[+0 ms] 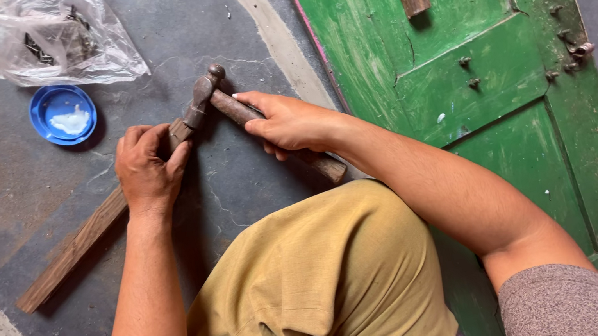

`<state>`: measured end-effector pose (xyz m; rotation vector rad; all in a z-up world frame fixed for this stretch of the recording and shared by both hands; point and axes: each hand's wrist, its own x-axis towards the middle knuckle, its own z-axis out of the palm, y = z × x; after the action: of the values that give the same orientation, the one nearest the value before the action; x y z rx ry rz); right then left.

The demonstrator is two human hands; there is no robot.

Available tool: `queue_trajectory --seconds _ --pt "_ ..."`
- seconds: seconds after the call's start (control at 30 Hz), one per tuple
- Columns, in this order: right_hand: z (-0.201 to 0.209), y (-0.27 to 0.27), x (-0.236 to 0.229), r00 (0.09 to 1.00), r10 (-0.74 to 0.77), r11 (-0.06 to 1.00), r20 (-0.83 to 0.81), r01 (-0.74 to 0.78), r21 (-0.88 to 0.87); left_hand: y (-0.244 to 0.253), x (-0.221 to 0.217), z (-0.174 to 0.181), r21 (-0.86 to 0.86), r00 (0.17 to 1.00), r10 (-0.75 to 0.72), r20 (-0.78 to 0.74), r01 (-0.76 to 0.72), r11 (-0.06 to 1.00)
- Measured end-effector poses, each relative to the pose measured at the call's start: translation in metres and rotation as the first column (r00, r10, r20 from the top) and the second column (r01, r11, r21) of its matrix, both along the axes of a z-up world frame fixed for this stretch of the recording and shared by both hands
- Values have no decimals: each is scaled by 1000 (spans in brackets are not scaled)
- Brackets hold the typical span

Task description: The person applies glue to wooden strips and hammers them onto a green wooden door. They measure wooden strips with a tape measure, handle multiple wooden pieces, and secure them to the door using a hammer.

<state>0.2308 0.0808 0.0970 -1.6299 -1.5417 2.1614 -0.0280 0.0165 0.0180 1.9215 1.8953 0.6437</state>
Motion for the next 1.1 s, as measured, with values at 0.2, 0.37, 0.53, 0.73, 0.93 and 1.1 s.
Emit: queue_trajectory --seconds 0.2,0.37,0.53,0.73,0.93,1.1 --pt "0 0 7 999 -46 999 28 46 20 -4 2 -1 9 999 14 29 -14 1000" --pt "3 1 1 997 30 1000 68 -30 4 -3 1 1 57 1000 5 -1 -5 998" --pt "6 3 9 998 -48 996 42 44 80 2 1 1 64 1000 8 -9 -8 998" --pt "-19 4 26 978 -111 980 177 78 185 0 0 2 49 1000 2 -15 -1 999" --pt "-41 -2 25 760 144 772 634 -487 408 -4 1 2 -6 999 16 -49 -17 1000" --pt "-40 -1 15 650 41 546 759 -651 528 -2 -1 -3 47 999 -12 -45 14 999"
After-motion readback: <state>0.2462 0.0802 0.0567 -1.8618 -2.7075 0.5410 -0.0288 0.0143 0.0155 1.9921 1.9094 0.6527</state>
